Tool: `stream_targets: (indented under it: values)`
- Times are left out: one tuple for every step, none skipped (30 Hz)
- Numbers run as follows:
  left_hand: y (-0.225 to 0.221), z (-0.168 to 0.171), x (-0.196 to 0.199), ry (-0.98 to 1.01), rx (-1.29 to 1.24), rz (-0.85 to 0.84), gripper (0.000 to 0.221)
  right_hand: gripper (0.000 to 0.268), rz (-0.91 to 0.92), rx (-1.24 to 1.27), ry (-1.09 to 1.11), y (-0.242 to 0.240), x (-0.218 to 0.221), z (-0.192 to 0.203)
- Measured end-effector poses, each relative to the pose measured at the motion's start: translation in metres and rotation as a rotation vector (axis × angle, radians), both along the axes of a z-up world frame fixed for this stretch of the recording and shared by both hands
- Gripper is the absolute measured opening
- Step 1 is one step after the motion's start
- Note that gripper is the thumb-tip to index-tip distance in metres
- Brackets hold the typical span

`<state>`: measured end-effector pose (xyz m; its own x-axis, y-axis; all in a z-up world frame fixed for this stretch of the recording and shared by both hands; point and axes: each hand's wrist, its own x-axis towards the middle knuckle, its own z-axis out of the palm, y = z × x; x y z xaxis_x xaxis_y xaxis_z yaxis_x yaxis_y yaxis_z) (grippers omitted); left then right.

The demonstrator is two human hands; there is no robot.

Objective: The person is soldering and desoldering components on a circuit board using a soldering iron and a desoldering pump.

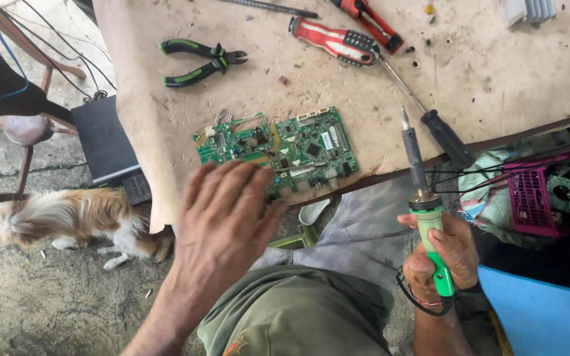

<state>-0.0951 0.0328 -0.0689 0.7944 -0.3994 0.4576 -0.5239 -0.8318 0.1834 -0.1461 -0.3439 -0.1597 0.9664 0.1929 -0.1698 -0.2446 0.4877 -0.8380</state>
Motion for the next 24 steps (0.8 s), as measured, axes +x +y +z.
stream_targets:
  values:
    - [0.008, -0.003, -0.006, -0.016, -0.056, 0.093, 0.044, 0.055, 0.079, -0.161, 0.034, -0.013, 0.000, -0.007]
    - [0.017, -0.006, -0.013, -0.032, -0.111, 0.195, 0.044, 0.059, 0.168, -0.321, 0.069, -0.025, 0.001, -0.014]
    - [0.023, -0.011, -0.019, -0.024, -0.111, 0.207, 0.044, 0.059, 0.181, -0.321, 0.076, -0.002, 0.000, -0.020]
    - [0.029, -0.016, -0.025, -0.066, -0.182, 0.243, 0.039, 0.052, -0.097, -0.522, -0.503, 0.021, 0.001, -0.026]
    - [0.035, -0.020, -0.031, -0.110, -0.253, 0.278, 0.035, 0.047, -0.424, -0.688, -1.065, 0.044, 0.000, -0.031]
    - [0.038, -0.024, -0.034, -0.110, -0.248, 0.299, 0.035, 0.047, -0.407, -0.674, -1.067, 0.041, 0.002, -0.032]
    - [0.041, -0.027, -0.037, -0.096, -0.251, 0.290, 0.037, 0.047, -0.377, -0.697, -1.062, 0.038, 0.003, -0.033]
    - [0.043, -0.030, -0.039, -0.082, -0.255, 0.277, 0.038, 0.046, -0.351, -0.722, -1.057, 0.036, 0.005, -0.033]
    - [0.043, -0.032, -0.040, -0.082, -0.250, 0.293, 0.038, 0.046, -0.338, -0.710, -1.059, 0.026, 0.003, -0.025]
    - [0.043, -0.034, -0.041, -0.092, -0.265, 0.267, 0.033, 0.039, -0.172, -0.782, -0.647, 0.016, 0.000, -0.016]
    - [0.042, -0.036, -0.041, -0.101, -0.280, 0.240, 0.029, 0.050, -0.016, -0.828, -0.230, 0.005, -0.001, -0.008]
    - [0.042, -0.037, -0.040, -0.101, -0.279, 0.249, 0.029, 0.050, -0.007, -0.827, -0.232, 0.024, 0.002, -0.008]
    - [0.042, -0.038, -0.039, -0.107, -0.293, 0.237, 0.029, 0.034, -0.184, -0.928, -0.699, 0.042, 0.005, -0.008]
    - [0.042, -0.038, -0.038, -0.114, -0.306, 0.224, 0.030, 0.024, -0.376, -0.990, -1.167, 0.061, 0.007, -0.008]
    - [0.042, -0.040, -0.038, -0.113, -0.305, 0.232, 0.030, 0.024, -0.369, -0.985, -1.169, 0.061, 0.007, -0.011]
    - [0.042, -0.041, -0.039, -0.108, -0.317, 0.225, 0.032, 0.026, -0.409, -0.997, -1.160, 0.062, 0.006, -0.012]
    - [0.042, -0.042, -0.040, -0.103, -0.328, 0.217, 0.034, 0.030, -0.448, -1.009, -1.150, 0.062, 0.005, -0.014]
    - [0.042, -0.042, -0.040, -0.104, -0.327, 0.225, 0.034, 0.030, -0.442, -1.003, -1.153, 0.063, 0.006, -0.016]
    - [0.041, -0.042, -0.040, -0.105, -0.338, 0.224, 0.033, 0.030, -0.453, -1.000, -1.145, 0.063, 0.006, -0.018]
    - [0.040, -0.041, -0.040, -0.106, -0.350, 0.221, 0.032, 0.029, -0.464, -0.999, -1.136, 0.062, 0.006, -0.019]
    - [0.040, -0.041, -0.040, -0.107, -0.350, 0.226, 0.032, 0.029, -0.459, -0.996, -1.139, 0.066, 0.007, -0.017]
    - [0.040, -0.041, -0.040, -0.107, -0.352, 0.223, 0.032, 0.030, -0.473, -0.988, -1.149, 0.069, 0.008, -0.016]
    - [0.039, -0.040, -0.039, -0.108, -0.354, 0.220, 0.032, 0.031, -0.487, -0.980, -1.160, 0.073, 0.009, -0.014]
    - [0.039, -0.039, -0.039, -0.108, -0.354, 0.222, 0.032, 0.031, -0.485, -0.979, -1.161, 0.074, 0.009, -0.014]
